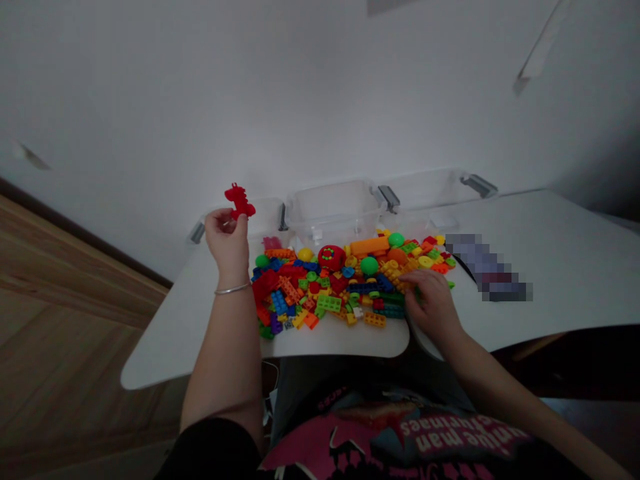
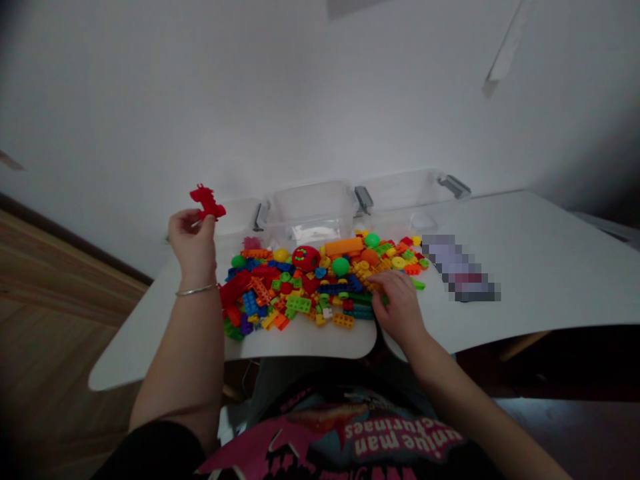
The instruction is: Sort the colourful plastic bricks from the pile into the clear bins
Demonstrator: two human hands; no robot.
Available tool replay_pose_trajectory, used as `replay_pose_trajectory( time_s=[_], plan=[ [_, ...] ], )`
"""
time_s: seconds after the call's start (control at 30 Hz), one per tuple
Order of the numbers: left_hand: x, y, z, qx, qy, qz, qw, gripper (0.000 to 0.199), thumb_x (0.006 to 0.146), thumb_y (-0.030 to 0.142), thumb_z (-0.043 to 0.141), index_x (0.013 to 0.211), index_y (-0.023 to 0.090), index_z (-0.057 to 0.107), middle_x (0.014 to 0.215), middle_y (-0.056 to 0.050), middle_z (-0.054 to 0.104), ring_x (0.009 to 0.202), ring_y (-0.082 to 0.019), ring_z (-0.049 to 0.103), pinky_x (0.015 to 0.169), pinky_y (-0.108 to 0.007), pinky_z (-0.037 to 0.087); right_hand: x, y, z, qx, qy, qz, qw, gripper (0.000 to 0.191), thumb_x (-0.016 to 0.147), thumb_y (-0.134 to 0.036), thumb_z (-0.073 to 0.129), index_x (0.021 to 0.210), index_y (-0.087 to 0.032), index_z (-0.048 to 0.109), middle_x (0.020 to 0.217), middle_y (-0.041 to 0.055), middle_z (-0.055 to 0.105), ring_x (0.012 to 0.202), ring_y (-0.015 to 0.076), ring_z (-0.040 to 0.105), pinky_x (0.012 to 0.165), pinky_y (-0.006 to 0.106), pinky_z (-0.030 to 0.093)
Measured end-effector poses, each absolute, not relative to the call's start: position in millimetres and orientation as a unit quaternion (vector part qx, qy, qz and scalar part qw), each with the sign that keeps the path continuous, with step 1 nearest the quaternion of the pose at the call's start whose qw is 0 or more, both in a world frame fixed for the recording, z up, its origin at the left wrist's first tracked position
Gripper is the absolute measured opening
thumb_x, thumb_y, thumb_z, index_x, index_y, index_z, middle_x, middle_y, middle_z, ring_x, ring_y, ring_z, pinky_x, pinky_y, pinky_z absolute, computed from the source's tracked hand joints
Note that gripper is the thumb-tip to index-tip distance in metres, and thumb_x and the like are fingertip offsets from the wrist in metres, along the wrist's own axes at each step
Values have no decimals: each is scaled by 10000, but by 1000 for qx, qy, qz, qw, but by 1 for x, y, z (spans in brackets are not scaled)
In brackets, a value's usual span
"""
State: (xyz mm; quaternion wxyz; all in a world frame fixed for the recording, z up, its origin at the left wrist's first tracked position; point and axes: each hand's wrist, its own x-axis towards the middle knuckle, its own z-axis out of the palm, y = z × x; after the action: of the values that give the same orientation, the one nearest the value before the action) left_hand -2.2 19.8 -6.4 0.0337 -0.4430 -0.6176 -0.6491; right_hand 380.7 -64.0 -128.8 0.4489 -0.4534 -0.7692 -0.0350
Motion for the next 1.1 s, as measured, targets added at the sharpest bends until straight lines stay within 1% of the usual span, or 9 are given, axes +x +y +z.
replay_pose_trajectory(
  time_s=[0.17,0.27,0.33,0.47,0.6,0.8,0.97,1.03,1.1],
  plan=[
    [-9,29,-9,-475,-710,-519,15,219,782,165,630,996,143,589,1026,-73,684,881,-144,672,844,-290,504,381,-63,-130,-441,-775,-46,451,196,849,-150,530,1004,-209,635,964,73,701,962,257,621,908,459,482],
    [-9,27,-8,-504,-757,-415,30,200,810,233,630,997,162,645,987,-64,723,892,-177,687,914,-340,478,381,-62,-130,-441,-775,-46,450,189,853,-151,528,996,-208,637,963,71,702,959,256,623,904,459,483],
    [-8,26,-7,-504,-779,-369,45,210,817,275,631,996,175,676,980,-64,740,926,-204,691,930,-352,470,381,-62,-130,-439,-777,-46,448,187,855,-147,523,991,-204,638,960,73,701,960,256,624,906,459,482],
    [-9,29,-5,-496,-805,-322,47,258,815,290,628,1028,172,713,1044,-98,746,1018,-259,680,883,-355,492,381,-63,-129,-437,-779,-46,448,193,852,-132,521,987,-201,640,953,72,700,958,253,623,902,453,483],
    [-12,31,-4,-504,-813,-288,47,245,811,293,622,986,167,739,1023,-124,748,1015,-295,676,869,-390,500,382,-63,-129,-437,-779,-47,446,192,849,-130,526,986,-203,639,956,71,700,959,255,623,904,459,481],
    [-14,35,-6,-508,-807,-296,50,213,796,243,594,928,166,743,957,-115,749,964,-290,679,864,-397,500,382,-63,-129,-437,-780,-45,446,181,860,-141,524,983,-203,640,951,70,700,959,253,620,899,451,480],
    [-18,28,-14,-543,-728,-418,37,226,812,267,581,961,157,712,955,-76,737,912,-206,675,880,-323,489,382,-62,-130,-438,-779,-46,446,180,858,-144,524,982,-206,639,946,66,698,958,251,619,898,447,478],
    [-21,18,-18,-545,-689,-473,70,233,831,273,563,981,156,697,992,-70,727,941,-192,662,914,-320,474,382,-62,-130,-439,-780,-45,444,185,853,-141,525,982,-210,638,951,63,700,959,251,622,900,447,478],
    [-21,4,-22,-542,-667,-496,127,241,845,290,555,994,157,689,1008,-75,715,976,-204,643,956,-350,449,382,-61,-131,-437,-779,-46,447,187,849,-137,527,980,-211,638,955,62,702,960,250,625,898,446,478]
  ],
)
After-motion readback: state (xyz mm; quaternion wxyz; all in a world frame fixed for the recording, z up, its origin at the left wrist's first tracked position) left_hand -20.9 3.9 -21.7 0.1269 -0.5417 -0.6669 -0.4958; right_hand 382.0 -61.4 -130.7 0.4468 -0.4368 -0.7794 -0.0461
